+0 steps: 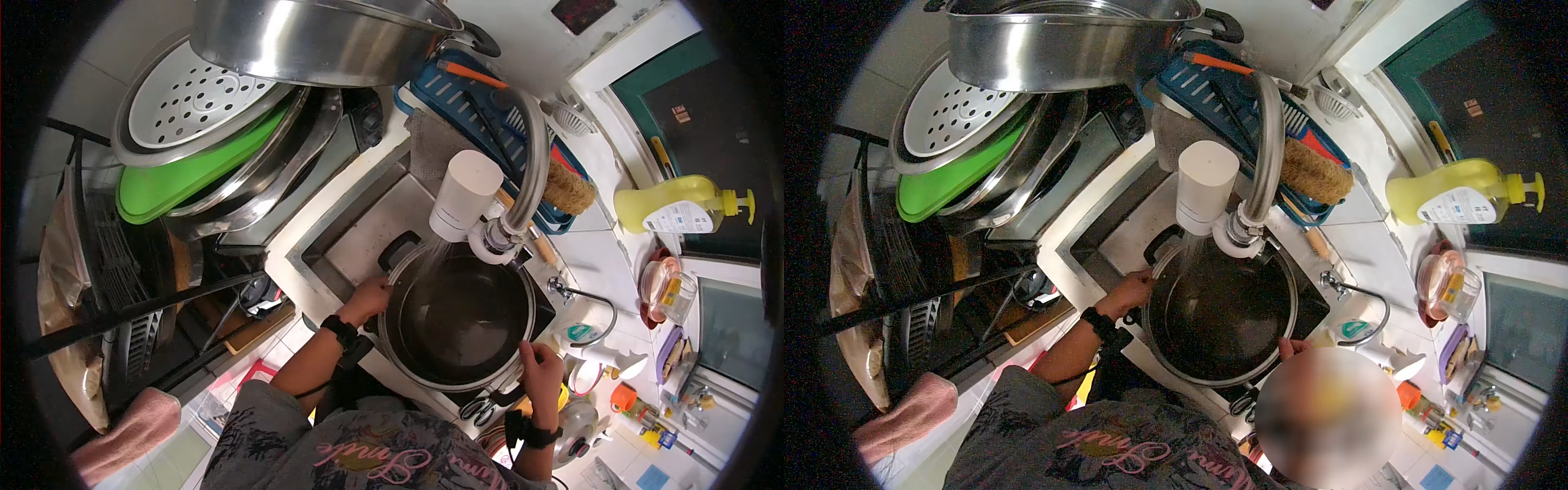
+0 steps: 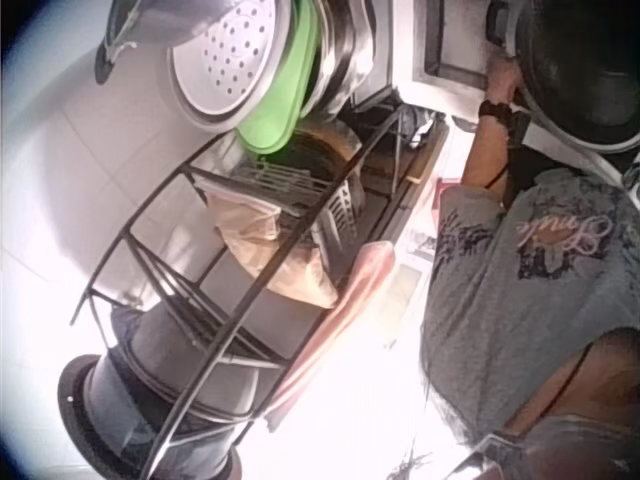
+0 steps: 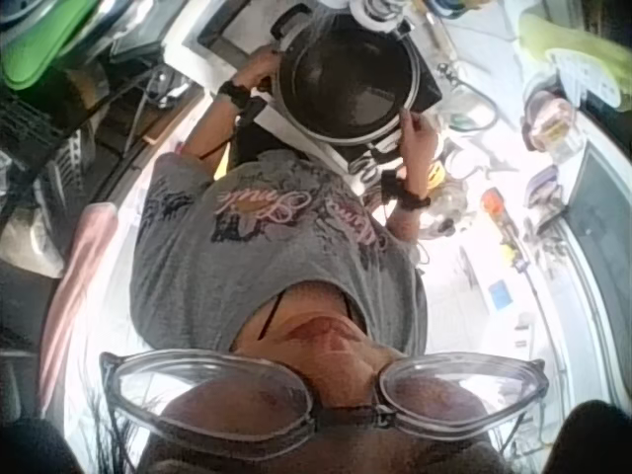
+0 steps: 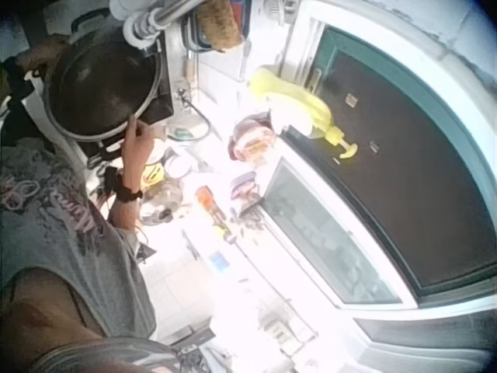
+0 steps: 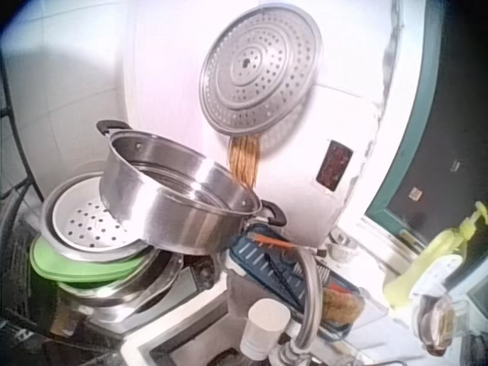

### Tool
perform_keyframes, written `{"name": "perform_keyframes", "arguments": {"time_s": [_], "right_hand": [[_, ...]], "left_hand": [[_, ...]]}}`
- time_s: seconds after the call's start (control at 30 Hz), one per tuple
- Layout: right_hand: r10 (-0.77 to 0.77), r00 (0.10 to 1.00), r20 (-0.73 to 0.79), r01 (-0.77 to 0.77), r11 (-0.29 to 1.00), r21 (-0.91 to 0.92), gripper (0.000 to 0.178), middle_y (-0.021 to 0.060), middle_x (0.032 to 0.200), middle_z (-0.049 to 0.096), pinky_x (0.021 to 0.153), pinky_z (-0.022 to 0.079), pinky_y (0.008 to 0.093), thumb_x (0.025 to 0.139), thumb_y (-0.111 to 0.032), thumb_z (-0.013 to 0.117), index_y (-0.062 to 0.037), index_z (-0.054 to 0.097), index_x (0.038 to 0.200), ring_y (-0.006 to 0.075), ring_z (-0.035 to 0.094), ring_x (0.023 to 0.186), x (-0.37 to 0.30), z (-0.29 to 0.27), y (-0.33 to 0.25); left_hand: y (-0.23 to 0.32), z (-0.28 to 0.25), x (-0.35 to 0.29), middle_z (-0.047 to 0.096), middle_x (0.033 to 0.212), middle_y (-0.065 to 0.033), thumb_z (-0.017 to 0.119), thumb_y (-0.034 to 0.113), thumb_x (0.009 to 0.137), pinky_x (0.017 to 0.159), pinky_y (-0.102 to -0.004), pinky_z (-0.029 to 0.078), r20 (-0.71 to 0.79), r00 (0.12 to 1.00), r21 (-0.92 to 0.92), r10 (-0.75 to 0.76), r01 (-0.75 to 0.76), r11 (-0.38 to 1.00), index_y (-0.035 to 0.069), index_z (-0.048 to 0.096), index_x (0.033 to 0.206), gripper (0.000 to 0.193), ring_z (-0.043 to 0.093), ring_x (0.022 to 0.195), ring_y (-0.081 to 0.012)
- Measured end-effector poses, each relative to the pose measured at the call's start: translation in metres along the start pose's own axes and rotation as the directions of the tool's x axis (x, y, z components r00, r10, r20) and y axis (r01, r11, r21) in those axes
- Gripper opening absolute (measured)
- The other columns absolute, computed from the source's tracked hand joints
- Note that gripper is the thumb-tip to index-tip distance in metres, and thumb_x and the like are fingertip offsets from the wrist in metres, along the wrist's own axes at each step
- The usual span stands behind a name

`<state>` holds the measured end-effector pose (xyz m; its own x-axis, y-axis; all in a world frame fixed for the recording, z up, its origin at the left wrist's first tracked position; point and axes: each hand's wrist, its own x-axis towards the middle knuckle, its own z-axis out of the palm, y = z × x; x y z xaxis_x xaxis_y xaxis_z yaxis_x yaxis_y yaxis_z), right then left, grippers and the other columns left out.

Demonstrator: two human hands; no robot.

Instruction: Tightening a screw on a pot handle using a screwdriver in a kitchen sink.

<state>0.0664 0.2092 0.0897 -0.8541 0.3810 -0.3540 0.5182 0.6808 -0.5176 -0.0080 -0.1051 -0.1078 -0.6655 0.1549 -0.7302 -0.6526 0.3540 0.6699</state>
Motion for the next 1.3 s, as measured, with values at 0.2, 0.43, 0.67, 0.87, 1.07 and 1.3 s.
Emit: {"name": "perform_keyframes", "arguments": {"time_s": [0.2,0.43,0.67,0.87,1.07,1.3], "right_hand": [[0.283,0.952,0.120,-0.304,0.808,0.504,0.020,0.0017,0.074,0.055,0.044,0.039,0.0197,0.090,-0.016,0.058,-0.0004,0.061,0.103,0.0056,0.049,0.054,-0.036,-0.029,-0.032],[0.277,0.935,0.220,-0.290,0.246,0.925,0.028,0.0016,0.078,0.049,0.038,0.022,0.0152,0.091,-0.007,0.047,-0.0033,0.048,0.119,0.0017,0.028,0.047,-0.047,-0.048,-0.064],[0.290,0.941,0.174,-0.254,0.269,0.929,0.029,0.0014,0.079,0.049,0.037,0.022,0.0156,0.092,-0.009,0.045,-0.0016,0.048,0.120,0.0015,0.030,0.047,-0.058,-0.045,-0.080],[0.285,0.946,0.155,-0.253,0.348,0.903,0.027,0.0014,0.079,0.049,0.036,0.019,0.0156,0.093,-0.012,0.045,-0.0016,0.049,0.118,0.0012,0.028,0.045,-0.062,-0.044,-0.086],[0.275,0.960,0.056,-0.189,0.486,0.854,0.027,0.0008,0.078,0.049,0.036,0.017,0.0157,0.093,-0.017,0.046,-0.0022,0.051,0.115,0.0000,0.024,0.042,-0.066,-0.038,-0.088],[0.367,0.930,-0.002,-0.191,0.490,0.851,0.021,-0.0002,0.086,0.057,0.037,0.022,0.0135,0.094,-0.016,0.047,-0.0052,0.054,0.111,-0.0021,0.038,0.049,-0.067,-0.039,-0.076]], "left_hand": [[0.010,0.003,-0.019,0.061,0.072,-0.0067,0.049,0.025,0.093,0.059,-0.0328,0.045,0.166,0.971,0.193,0.170,-0.201,0.961,0.001,0.065,0.101,0.029,0.056,0.065,-0.0161],[0.023,0.029,-0.036,0.061,0.085,-0.0060,0.049,0.031,0.096,0.068,-0.0316,0.044,0.367,0.930,0.075,-0.003,-0.026,0.997,0.001,0.060,0.111,0.036,0.053,0.076,-0.0131],[-0.009,0.052,0.009,0.057,0.078,-0.0004,0.045,0.029,0.096,0.057,-0.0287,0.040,0.315,0.949,-0.297,-0.031,0.130,0.946,0.001,0.059,0.110,0.034,0.048,0.060,-0.0133],[-0.014,0.040,0.041,0.056,0.086,0.0010,0.051,0.037,0.095,0.063,-0.0269,0.039,0.206,0.978,-0.435,0.032,0.062,0.898,0.005,0.060,0.101,0.034,0.046,0.069,-0.0111],[-0.004,0.030,0.034,0.048,0.071,0.0040,0.058,0.030,0.092,0.053,-0.0249,0.037,0.083,0.991,-0.505,-0.103,0.131,0.853,0.008,0.061,0.104,0.025,0.044,0.059,-0.0075],[0.029,0.017,-0.016,0.048,0.073,0.0077,0.060,0.033,0.092,0.051,-0.0179,0.032,0.201,0.978,-0.644,-0.061,0.178,0.744,0.009,0.058,0.108,0.028,0.039,0.059,-0.0030]]}}
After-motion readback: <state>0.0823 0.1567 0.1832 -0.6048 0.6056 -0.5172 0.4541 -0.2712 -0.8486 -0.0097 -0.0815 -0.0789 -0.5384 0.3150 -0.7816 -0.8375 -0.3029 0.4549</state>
